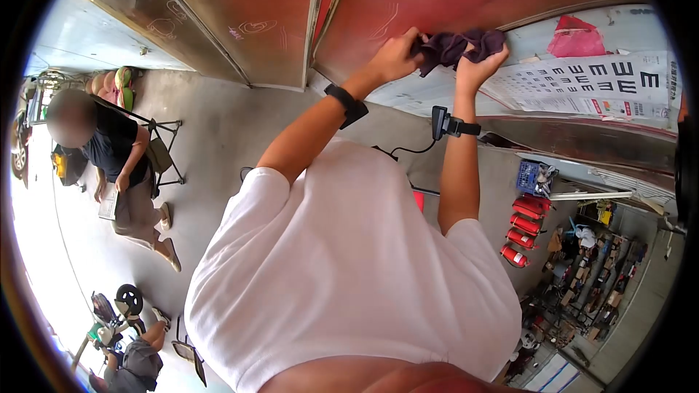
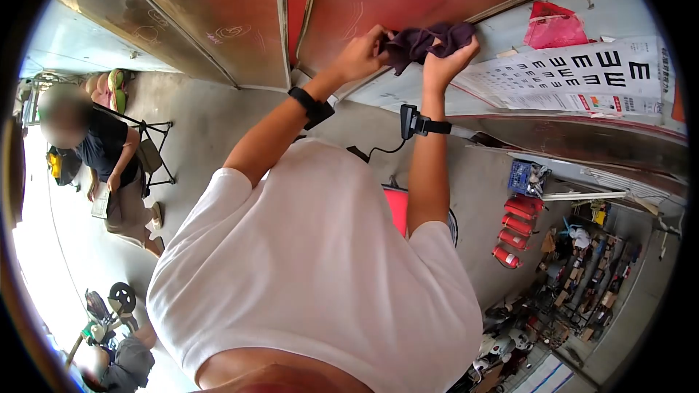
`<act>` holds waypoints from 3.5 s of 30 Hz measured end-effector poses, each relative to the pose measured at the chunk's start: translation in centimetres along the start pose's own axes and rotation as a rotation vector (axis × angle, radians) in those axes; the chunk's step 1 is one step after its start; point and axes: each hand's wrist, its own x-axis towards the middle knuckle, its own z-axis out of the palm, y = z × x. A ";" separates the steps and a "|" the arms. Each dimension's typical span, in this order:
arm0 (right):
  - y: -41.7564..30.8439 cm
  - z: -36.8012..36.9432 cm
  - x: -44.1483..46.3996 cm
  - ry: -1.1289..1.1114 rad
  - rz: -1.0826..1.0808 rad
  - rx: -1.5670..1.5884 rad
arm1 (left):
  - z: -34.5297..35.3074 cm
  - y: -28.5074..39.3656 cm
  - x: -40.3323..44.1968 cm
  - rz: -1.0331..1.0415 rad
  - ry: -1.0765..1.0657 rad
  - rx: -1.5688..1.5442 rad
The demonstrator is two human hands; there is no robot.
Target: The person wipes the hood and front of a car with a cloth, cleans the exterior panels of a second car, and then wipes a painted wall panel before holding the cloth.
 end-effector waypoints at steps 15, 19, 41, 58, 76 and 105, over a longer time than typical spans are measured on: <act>-2.2 1.7 -2.3 -0.234 -0.241 -0.186 | 0.1 -2.1 -0.8 0.293 0.297 0.037; -2.3 1.3 -3.3 -0.319 -0.203 -0.169 | 0.0 -3.8 -1.1 0.214 0.248 0.011; -8.3 -0.1 -0.2 -0.255 -0.343 -0.261 | -1.9 -1.5 0.1 0.129 0.610 -0.107; -3.9 -0.5 -1.1 -0.226 -0.291 -0.303 | -0.7 -4.0 0.1 -0.006 0.273 -0.313; -1.4 -4.5 4.7 -0.399 -0.446 -0.080 | 3.0 -0.1 6.8 0.397 0.813 0.121; -1.6 1.5 -3.7 -1.075 -0.680 0.555 | 6.7 -1.6 -6.7 -0.134 0.461 -0.485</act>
